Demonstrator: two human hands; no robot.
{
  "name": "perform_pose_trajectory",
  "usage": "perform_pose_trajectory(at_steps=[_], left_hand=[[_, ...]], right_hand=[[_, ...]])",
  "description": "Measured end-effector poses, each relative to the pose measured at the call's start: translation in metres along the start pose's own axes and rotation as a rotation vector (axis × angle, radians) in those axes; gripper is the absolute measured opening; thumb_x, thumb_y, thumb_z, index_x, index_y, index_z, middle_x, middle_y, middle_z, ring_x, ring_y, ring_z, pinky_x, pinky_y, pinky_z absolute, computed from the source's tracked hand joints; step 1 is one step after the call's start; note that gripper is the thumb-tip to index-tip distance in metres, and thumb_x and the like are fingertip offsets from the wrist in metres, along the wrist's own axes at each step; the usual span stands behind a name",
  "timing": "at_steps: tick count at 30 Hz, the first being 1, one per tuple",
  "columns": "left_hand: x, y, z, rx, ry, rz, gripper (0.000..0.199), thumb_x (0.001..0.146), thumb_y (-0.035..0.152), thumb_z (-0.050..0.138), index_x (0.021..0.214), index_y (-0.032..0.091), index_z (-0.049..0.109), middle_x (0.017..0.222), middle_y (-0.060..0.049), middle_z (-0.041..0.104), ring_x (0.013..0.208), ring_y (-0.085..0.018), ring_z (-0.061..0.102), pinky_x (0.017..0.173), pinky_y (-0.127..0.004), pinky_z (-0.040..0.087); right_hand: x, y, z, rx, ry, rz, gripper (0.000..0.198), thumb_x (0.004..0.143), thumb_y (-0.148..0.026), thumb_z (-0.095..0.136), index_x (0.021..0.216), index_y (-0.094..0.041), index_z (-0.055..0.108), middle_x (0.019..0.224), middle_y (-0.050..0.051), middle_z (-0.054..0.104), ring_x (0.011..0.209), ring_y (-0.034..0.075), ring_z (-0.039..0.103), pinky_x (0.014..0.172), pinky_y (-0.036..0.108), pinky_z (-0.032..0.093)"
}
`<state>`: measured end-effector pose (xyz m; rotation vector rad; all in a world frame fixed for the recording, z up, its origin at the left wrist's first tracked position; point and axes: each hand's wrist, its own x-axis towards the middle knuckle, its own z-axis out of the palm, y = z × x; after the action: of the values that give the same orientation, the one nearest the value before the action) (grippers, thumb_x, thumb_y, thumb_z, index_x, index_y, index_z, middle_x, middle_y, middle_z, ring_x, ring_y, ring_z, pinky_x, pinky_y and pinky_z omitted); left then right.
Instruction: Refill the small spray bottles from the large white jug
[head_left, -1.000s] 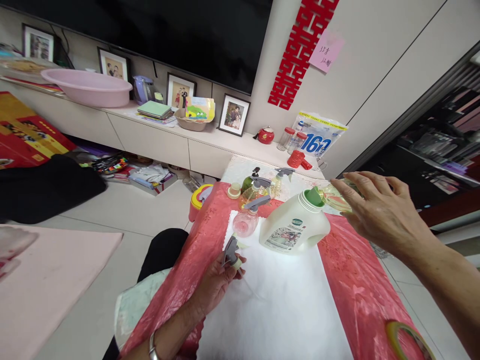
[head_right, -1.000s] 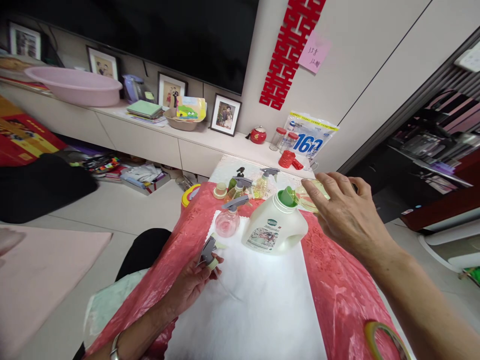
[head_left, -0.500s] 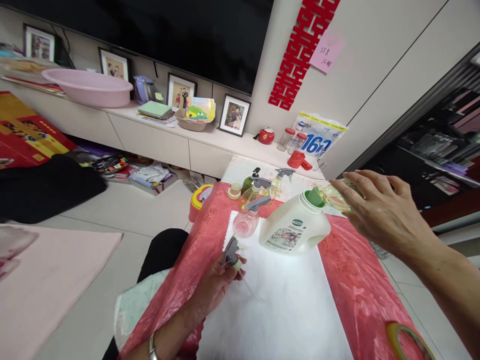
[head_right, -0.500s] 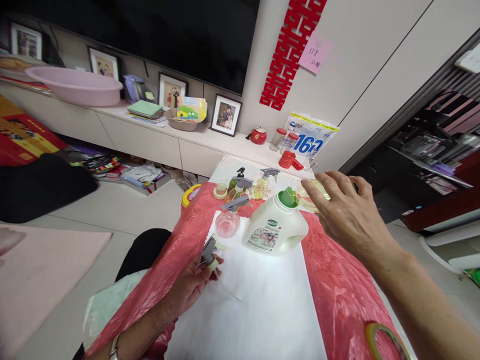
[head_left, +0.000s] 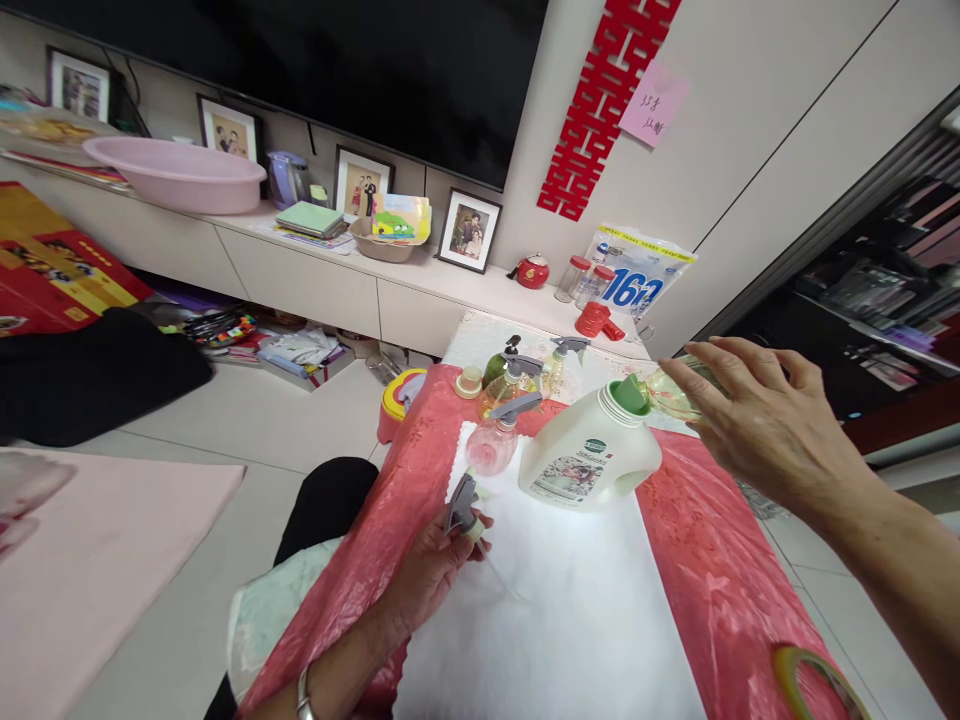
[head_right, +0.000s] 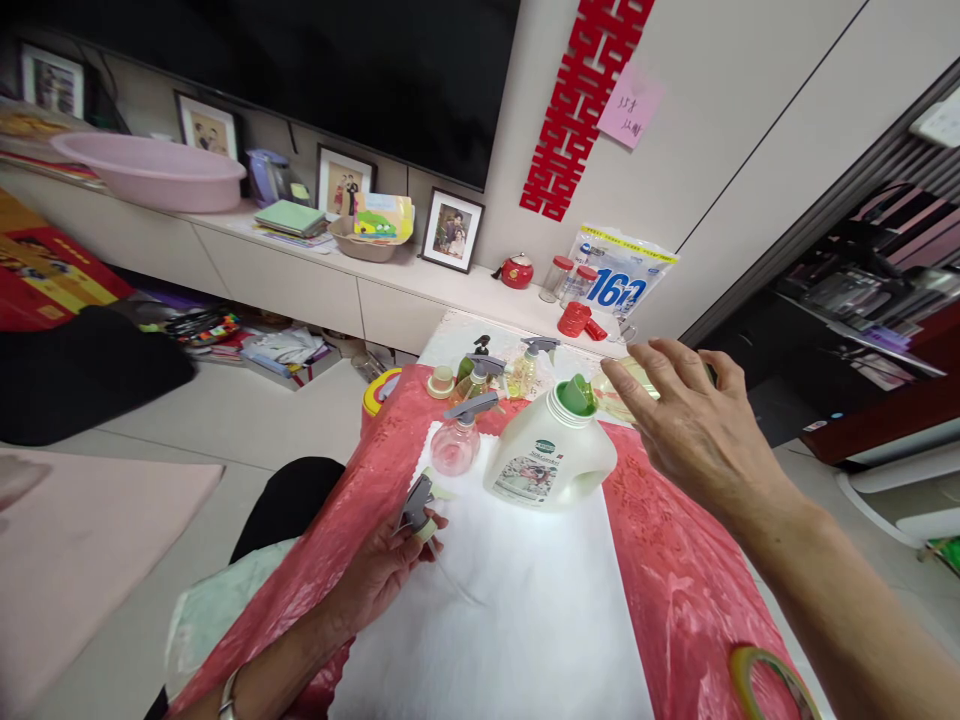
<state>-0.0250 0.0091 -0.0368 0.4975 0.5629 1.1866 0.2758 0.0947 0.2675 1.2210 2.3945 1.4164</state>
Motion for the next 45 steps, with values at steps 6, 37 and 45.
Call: perform_pose_trajectory(at_steps=[6, 37, 45], left_hand=[[-0.0001, -0.0016, -0.0012, 0.003, -0.001, -0.001, 0.035, 0.077, 0.032, 0.088, 0.108, 0.023, 0.073, 0.109, -0.007, 0.073, 0.084, -0.017, 0.070, 0.081, -0.034, 0.048], [0.0005, 0.0003, 0.0021, 0.022, 0.009, -0.002, 0.039, 0.073, 0.037, 0.090, 0.106, 0.023, 0.073, 0.108, -0.006, 0.074, 0.083, -0.016, 0.070, 0.081, -0.033, 0.051], [-0.0003, 0.0006, 0.0038, 0.028, 0.026, -0.003, 0.040, 0.071, 0.039, 0.091, 0.104, 0.023, 0.074, 0.107, -0.006, 0.074, 0.081, -0.015, 0.070, 0.078, -0.031, 0.050]], right_hand=[[0.0010, 0.0019, -0.0003, -0.008, 0.004, -0.009, 0.047, 0.095, -0.015, 0.048, 0.141, -0.026, 0.052, 0.146, 0.005, 0.044, 0.134, 0.027, 0.040, 0.099, 0.047, 0.037], [0.0044, -0.0004, -0.0041, 0.022, 0.087, -0.057, 0.038, 0.104, -0.012, 0.040, 0.139, -0.023, 0.049, 0.149, 0.010, 0.040, 0.137, 0.031, 0.040, 0.106, 0.053, 0.034], [0.0094, -0.0028, -0.0077, 0.047, 0.151, -0.079, 0.032, 0.108, -0.012, 0.039, 0.136, -0.021, 0.050, 0.149, 0.010, 0.041, 0.138, 0.029, 0.040, 0.110, 0.052, 0.032]])
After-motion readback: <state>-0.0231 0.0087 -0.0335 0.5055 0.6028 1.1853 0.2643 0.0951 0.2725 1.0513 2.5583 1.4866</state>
